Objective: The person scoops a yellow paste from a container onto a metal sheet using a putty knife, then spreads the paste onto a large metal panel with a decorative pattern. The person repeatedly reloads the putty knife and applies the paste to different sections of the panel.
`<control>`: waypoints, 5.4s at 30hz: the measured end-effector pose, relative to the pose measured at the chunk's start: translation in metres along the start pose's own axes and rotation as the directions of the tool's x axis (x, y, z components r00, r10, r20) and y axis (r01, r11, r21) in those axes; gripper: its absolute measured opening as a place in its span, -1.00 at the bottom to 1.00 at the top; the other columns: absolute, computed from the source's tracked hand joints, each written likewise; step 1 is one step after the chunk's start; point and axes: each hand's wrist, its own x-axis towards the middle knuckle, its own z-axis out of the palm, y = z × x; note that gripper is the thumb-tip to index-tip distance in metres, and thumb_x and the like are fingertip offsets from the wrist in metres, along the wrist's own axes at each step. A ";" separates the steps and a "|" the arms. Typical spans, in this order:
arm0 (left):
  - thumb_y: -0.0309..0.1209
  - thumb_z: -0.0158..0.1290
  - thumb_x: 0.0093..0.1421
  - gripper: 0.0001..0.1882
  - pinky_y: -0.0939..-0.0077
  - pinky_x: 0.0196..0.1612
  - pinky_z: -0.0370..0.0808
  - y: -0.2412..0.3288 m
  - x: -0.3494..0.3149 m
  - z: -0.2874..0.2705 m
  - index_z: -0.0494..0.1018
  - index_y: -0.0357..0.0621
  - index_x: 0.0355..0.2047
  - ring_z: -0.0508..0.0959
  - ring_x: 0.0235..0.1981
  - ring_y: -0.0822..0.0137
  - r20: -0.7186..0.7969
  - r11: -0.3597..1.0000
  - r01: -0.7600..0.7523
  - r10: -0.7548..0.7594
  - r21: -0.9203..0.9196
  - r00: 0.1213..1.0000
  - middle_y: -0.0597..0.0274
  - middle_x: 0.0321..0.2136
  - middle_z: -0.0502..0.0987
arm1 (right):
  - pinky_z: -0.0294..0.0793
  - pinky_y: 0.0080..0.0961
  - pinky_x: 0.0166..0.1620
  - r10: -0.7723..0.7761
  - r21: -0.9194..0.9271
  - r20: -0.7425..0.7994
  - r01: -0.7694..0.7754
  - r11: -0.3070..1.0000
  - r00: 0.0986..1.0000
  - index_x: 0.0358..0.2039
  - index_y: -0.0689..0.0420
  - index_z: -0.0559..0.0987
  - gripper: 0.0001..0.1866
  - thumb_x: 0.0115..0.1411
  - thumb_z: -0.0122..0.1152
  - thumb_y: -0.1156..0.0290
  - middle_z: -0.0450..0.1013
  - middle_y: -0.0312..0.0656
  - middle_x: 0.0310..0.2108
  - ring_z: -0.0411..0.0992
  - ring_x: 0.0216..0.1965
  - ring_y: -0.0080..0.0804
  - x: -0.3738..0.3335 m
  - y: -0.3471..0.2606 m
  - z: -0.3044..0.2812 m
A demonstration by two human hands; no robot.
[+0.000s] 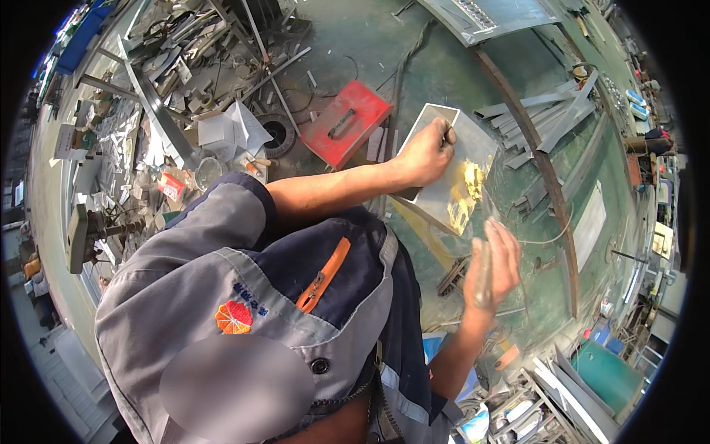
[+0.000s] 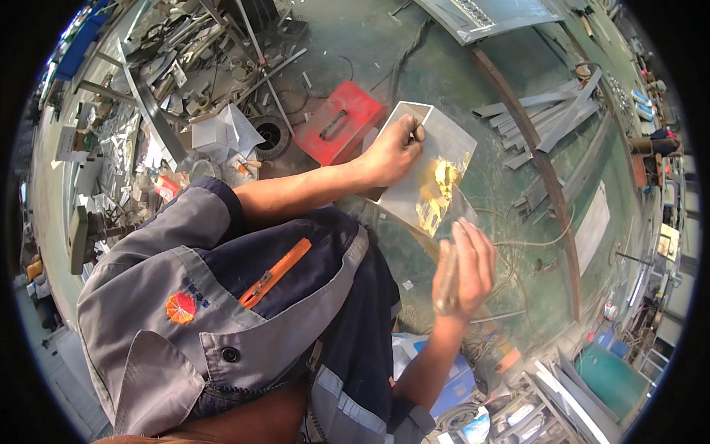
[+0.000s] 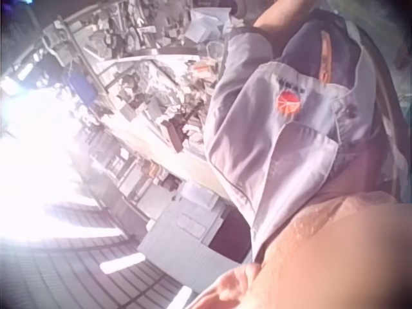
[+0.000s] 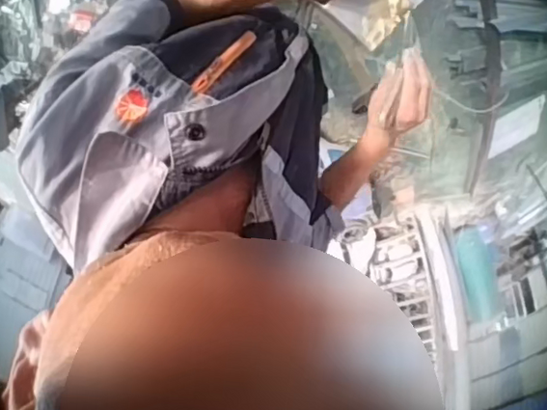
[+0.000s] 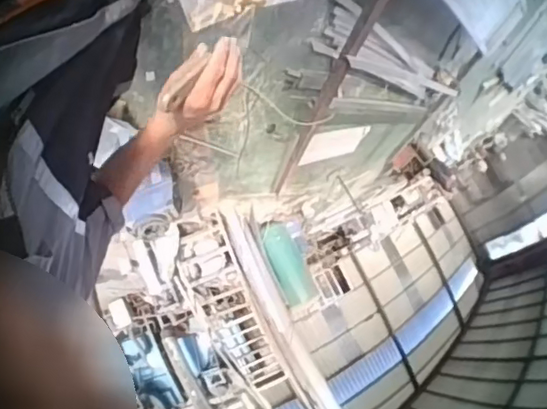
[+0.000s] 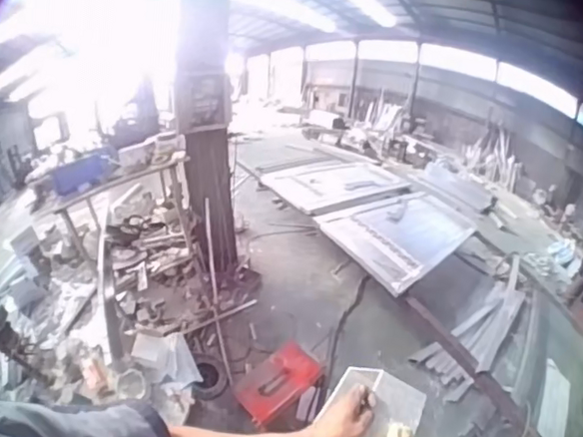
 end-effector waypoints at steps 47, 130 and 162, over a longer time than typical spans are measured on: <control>-0.54 -0.05 0.17 -0.87 0.33 -0.20 0.40 -0.009 -0.004 -0.006 0.34 -0.21 -0.24 0.43 -0.32 0.27 0.472 0.990 -0.138 0.131 -0.019 0.872 0.13 -0.40 0.40 | 0.60 -0.51 -0.28 0.650 0.757 0.404 -0.634 0.158 0.644 0.01 0.35 0.53 -0.59 0.26 0.33 0.33 0.57 -0.09 -0.15 0.58 -0.27 -0.39 -0.004 0.120 0.002; -0.54 -0.03 0.18 -0.89 0.30 -0.22 0.45 -0.020 0.018 -0.004 0.37 -0.24 -0.27 0.51 -0.35 0.18 -0.024 0.999 -0.002 0.004 0.053 1.000 0.03 -0.42 0.48 | 0.53 -0.24 0.03 -0.045 0.039 0.138 0.040 0.998 0.989 -0.09 0.27 0.64 -0.68 0.10 0.29 0.66 0.60 0.03 -0.11 0.57 -0.07 -0.03 0.044 0.006 0.030; -0.57 -0.05 0.21 -0.89 0.48 -0.27 0.32 -0.006 0.009 -0.024 0.31 -0.15 -0.24 0.29 -0.35 0.50 0.427 0.974 -0.173 0.221 -0.149 0.877 0.40 -0.43 0.28 | 0.64 -0.49 -0.27 0.628 0.709 0.367 -0.644 0.289 0.686 -0.02 0.37 0.55 -0.58 0.21 0.37 0.36 0.59 -0.06 -0.19 0.59 -0.27 -0.37 0.049 0.108 -0.015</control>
